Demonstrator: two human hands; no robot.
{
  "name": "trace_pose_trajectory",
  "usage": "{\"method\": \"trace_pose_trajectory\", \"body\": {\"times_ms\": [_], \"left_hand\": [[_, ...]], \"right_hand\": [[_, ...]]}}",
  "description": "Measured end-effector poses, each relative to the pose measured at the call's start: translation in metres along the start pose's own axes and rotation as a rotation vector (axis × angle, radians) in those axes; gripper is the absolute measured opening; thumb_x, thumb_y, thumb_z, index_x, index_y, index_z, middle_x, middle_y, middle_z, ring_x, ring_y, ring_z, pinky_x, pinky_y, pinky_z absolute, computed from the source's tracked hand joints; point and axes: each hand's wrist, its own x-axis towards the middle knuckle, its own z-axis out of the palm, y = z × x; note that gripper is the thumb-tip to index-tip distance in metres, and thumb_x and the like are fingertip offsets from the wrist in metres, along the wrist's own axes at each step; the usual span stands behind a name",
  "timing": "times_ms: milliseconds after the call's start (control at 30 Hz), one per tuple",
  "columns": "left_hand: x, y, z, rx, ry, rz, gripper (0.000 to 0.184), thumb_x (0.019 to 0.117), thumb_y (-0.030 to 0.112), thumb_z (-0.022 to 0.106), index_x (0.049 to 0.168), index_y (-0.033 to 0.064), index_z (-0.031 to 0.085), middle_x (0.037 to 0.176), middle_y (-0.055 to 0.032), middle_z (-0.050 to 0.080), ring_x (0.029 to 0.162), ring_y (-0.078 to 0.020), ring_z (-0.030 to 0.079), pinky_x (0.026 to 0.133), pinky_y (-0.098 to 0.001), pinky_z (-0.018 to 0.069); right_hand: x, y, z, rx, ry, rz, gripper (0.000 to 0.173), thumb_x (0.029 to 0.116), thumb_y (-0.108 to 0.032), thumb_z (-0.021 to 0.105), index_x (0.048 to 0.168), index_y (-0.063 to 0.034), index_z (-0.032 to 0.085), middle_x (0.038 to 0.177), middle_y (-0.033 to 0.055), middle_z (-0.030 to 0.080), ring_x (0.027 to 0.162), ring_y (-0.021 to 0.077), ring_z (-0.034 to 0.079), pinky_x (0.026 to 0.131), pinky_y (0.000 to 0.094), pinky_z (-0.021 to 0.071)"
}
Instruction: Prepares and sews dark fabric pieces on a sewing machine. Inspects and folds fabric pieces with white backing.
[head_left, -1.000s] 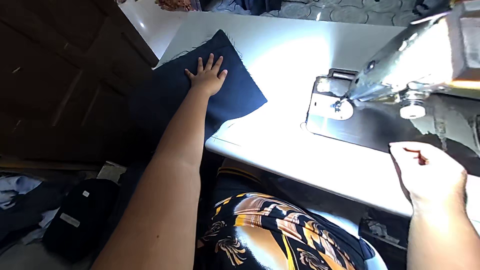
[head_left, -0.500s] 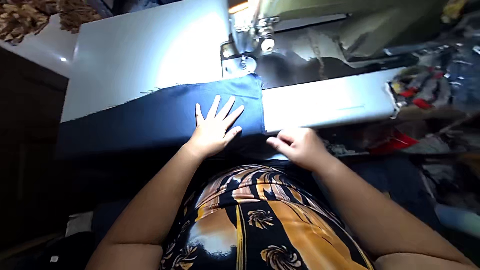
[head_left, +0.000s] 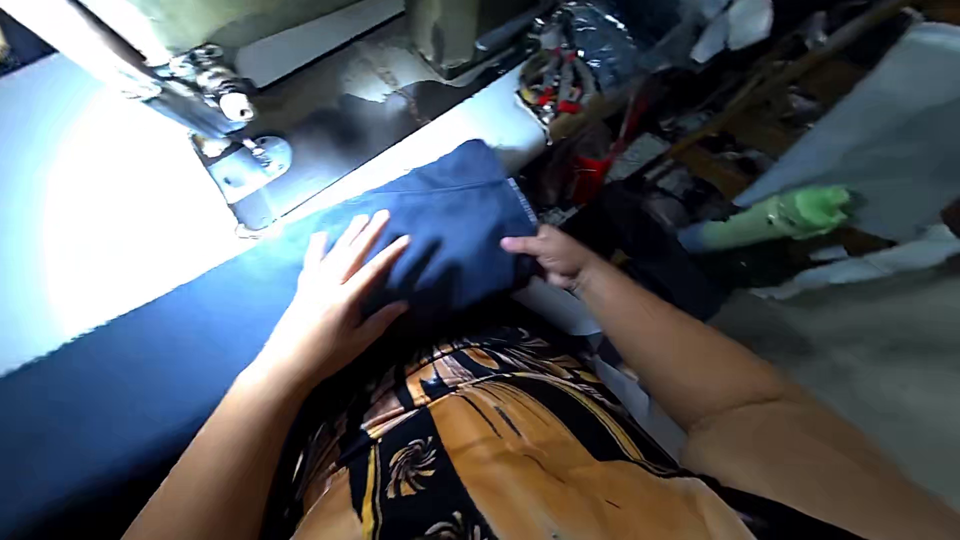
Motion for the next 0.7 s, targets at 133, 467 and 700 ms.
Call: {"method": "trace_pose_trajectory", "body": {"times_ms": [133, 467, 700], "left_hand": [[-0.094, -0.037, -0.022, 0.283, -0.027, -0.400, 0.090, 0.0797, 0.075, 0.058, 0.153, 0.0236, 0.050, 0.160, -0.0232, 0.040, 0.144, -0.0536, 0.038, 0.104, -0.0821, 0.0274], [-0.078, 0.001, 0.032, 0.032, 0.300, 0.043, 0.021, 0.1019, 0.008, 0.051, 0.100, 0.0005, 0.070, 0.089, -0.0205, 0.071, 0.085, -0.0266, 0.070, 0.077, -0.0344, 0.0562], [-0.095, 0.000, -0.009, -0.623, -0.033, -0.184, 0.057, 0.1036, 0.034, 0.061, 0.153, 0.0113, 0.044, 0.140, -0.0047, 0.065, 0.128, -0.0116, 0.061, 0.112, -0.0324, 0.0489]], "right_hand": [[-0.050, 0.036, -0.186, -0.378, 0.649, 0.367, 0.043, 0.1006, -0.022, 0.062, 0.136, 0.0020, 0.055, 0.118, 0.0217, 0.066, 0.106, 0.0315, 0.067, 0.090, 0.0545, 0.0557], [0.004, 0.035, 0.057, -0.989, -0.155, -0.812, 0.070, 0.0829, -0.052, 0.074, 0.140, -0.0129, 0.064, 0.139, 0.0091, 0.064, 0.137, 0.0273, 0.052, 0.116, 0.0523, 0.0385], [0.011, 0.003, 0.080, -0.639, -0.585, -0.544, 0.011, 0.0893, 0.003, 0.064, 0.095, 0.0079, 0.071, 0.088, 0.0159, 0.071, 0.085, 0.0209, 0.068, 0.078, 0.0403, 0.0548]]}}
